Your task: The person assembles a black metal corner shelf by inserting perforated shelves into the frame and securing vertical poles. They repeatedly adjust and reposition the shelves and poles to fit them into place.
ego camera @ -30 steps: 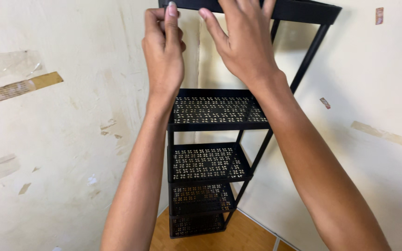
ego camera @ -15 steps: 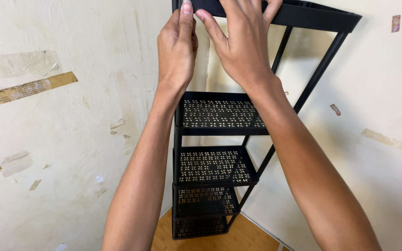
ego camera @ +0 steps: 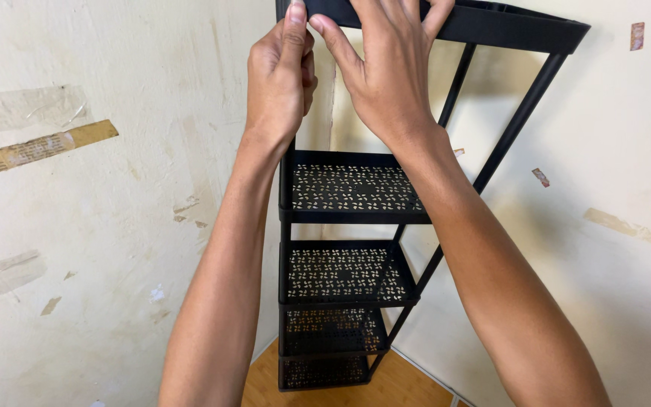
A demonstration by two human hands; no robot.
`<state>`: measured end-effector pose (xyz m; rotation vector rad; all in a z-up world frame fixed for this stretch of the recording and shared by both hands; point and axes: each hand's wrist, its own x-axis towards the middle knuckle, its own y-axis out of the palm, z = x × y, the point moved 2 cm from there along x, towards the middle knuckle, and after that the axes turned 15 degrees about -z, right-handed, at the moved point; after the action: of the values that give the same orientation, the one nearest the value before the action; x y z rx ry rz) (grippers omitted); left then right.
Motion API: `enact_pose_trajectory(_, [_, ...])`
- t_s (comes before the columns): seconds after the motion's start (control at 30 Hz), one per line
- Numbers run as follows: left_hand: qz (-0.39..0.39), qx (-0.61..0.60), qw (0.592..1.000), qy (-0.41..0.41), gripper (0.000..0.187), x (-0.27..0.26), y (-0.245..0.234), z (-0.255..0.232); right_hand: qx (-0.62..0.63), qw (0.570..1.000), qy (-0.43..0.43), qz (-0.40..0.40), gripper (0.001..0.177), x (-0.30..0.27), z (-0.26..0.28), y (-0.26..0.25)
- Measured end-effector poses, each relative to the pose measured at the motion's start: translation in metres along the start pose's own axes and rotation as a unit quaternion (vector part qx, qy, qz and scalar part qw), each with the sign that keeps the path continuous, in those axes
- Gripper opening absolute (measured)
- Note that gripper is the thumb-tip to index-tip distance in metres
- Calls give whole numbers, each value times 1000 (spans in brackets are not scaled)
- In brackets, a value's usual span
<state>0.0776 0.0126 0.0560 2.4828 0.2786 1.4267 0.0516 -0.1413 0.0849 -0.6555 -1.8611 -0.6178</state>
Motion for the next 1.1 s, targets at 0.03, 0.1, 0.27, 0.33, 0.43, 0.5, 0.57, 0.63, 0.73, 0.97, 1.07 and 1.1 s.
enact_pose_trajectory(0.03, [3, 2, 1000, -10, 51, 0, 0, -1, -6, 1000, -8, -5, 33, 0, 0, -1])
enact_pose_trajectory(0.1, [9, 8, 1000, -29, 51, -1, 0, -3, -12, 1000, -16, -12, 33, 2, 0, -2])
enact_pose_trajectory(0.27, [28, -17, 999, -40, 53, -2, 1, -8, -19, 1000, -15, -9, 34, 3, -1, -4])
enact_pose_trajectory(0.33, [33, -18, 998, -42, 53, -3, 1, -10, -18, 1000, -15, -14, 33, 3, -2, -4])
enact_pose_trajectory(0.43, [31, -10, 999, -38, 54, -3, 2, -13, -4, 1000, -2, -10, 33, 2, -3, -5])
enact_pose_trajectory(0.5, [18, 3, 1000, -24, 54, -5, 4, -15, -2, 1000, -1, -7, 33, 2, -3, -6])
enact_pose_trajectory(0.57, [-7, 8, 1000, -27, 52, -8, 5, -17, -12, 1000, -9, -6, 32, 3, -3, -7])
enact_pose_trajectory(0.63, [-43, 24, 999, -11, 51, -11, 8, -17, -4, 1000, -6, 5, 33, 3, -2, -9])
enact_pose_trajectory(0.73, [-100, 52, 993, 28, 51, -13, 13, -15, 8, 1000, 2, 18, 33, 4, -2, -11])
enact_pose_trajectory(0.97, [-109, 81, 989, 61, 53, -5, 17, -4, 6, 1000, 1, 22, 31, 3, -6, -13])
enact_pose_trajectory(1.07, [-110, 98, 987, 61, 54, -7, 21, -3, 27, 999, 8, 21, 33, 3, -9, -15])
enact_pose_trajectory(1.1, [-111, 104, 987, 57, 54, -7, 22, -4, 19, 1000, 2, 17, 32, 4, -10, -16])
